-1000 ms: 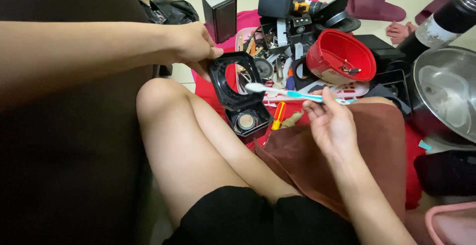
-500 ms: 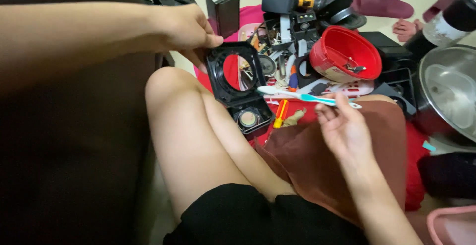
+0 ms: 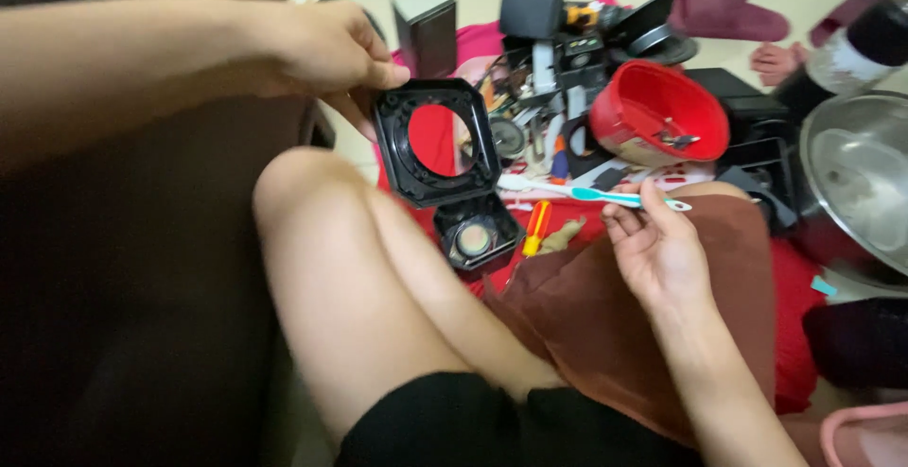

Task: Cleaning a plastic frame using a toothbrush and a cloth to remove dust or debris.

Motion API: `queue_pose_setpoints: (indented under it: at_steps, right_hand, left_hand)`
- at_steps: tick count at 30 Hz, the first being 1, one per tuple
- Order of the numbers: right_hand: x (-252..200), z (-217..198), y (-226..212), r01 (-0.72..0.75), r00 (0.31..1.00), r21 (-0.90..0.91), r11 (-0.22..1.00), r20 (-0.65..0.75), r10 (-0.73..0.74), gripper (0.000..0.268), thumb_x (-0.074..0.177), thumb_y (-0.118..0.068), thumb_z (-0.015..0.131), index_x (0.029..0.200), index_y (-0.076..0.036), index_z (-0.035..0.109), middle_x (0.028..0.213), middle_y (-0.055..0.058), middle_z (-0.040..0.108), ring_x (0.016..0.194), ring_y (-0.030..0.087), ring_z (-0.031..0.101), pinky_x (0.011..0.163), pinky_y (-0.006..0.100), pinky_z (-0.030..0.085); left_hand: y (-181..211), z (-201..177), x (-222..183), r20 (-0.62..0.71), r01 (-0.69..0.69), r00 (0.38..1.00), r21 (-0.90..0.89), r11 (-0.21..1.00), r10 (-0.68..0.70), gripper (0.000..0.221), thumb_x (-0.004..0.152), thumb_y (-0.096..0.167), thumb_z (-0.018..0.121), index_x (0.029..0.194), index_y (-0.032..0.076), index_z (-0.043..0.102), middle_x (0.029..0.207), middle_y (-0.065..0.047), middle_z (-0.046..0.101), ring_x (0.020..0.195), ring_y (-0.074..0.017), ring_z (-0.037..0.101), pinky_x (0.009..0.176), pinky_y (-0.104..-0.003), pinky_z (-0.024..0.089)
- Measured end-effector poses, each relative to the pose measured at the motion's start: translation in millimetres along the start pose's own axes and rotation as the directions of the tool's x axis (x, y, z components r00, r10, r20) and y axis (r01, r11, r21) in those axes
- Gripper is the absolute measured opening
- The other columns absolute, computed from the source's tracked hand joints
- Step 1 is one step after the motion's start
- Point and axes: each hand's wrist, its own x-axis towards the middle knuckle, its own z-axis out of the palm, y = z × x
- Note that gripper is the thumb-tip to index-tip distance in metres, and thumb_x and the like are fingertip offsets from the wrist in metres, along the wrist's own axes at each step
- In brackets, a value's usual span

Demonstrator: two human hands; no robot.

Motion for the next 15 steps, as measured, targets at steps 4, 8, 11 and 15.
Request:
queue_pose_setpoints:
  at_steps: [4,8,11,15]
  right_hand:
    - [5.7,-3.2,-13.1,0.063,0.998,0.002,0.998,-0.024,-0.063,0.016,0.091,-0.016,0.051,0.095,0.000,0.054,0.090,0.009,0.057,0.077,0.016,0.054,0.077,0.026,0.047]
    - [6.7,1.5,-14.7,0.083,0.990,0.029,0.996,-0.119,-0.079,0.016,0.090,-0.016,0.051,0.096,-0.001,0.052,0.095,0.009,0.054,0.082,0.015,0.052,0.081,0.026,0.046]
    - [6.2,2.2,-6.3,0.057,0.994,0.069,0.996,-0.096,-0.050,0.016,0.089,-0.018,0.054,0.094,-0.003,0.053,0.091,0.008,0.053,0.084,0.016,0.050,0.082,0.027,0.044]
    - [7.1,3.9,6.0,0.016,1.000,0.058,0.998,-0.024,-0.015,0.016,0.090,-0.016,0.050,0.096,-0.001,0.052,0.094,0.009,0.054,0.079,0.016,0.052,0.079,0.026,0.045]
  left_hand:
    - [2.2,4.4,27.7,-0.016,-0.025,1.000,-0.022,0.999,0.025,0.024,0.092,0.010,0.048,0.083,-0.010,0.059,0.081,-0.017,0.061,0.064,-0.0251,0.063,0.065,-0.030,0.056]
    - [-7.2,13.0,32.3,0.024,-0.012,1.000,-0.098,0.995,0.015,0.025,0.093,0.011,0.047,0.085,-0.010,0.059,0.078,-0.017,0.060,0.061,-0.0227,0.060,0.062,-0.028,0.056]
    - [-10.5,21.7,29.6,0.067,0.048,0.997,-0.086,0.995,-0.042,0.025,0.093,0.012,0.046,0.087,-0.008,0.061,0.078,-0.017,0.063,0.060,-0.0223,0.060,0.059,-0.027,0.054]
    - [-14.1,25.4,29.5,0.092,0.068,0.994,-0.061,0.996,-0.062,0.028,0.094,0.013,0.045,0.080,-0.006,0.060,0.076,-0.016,0.063,0.059,-0.0218,0.061,0.058,-0.027,0.053]
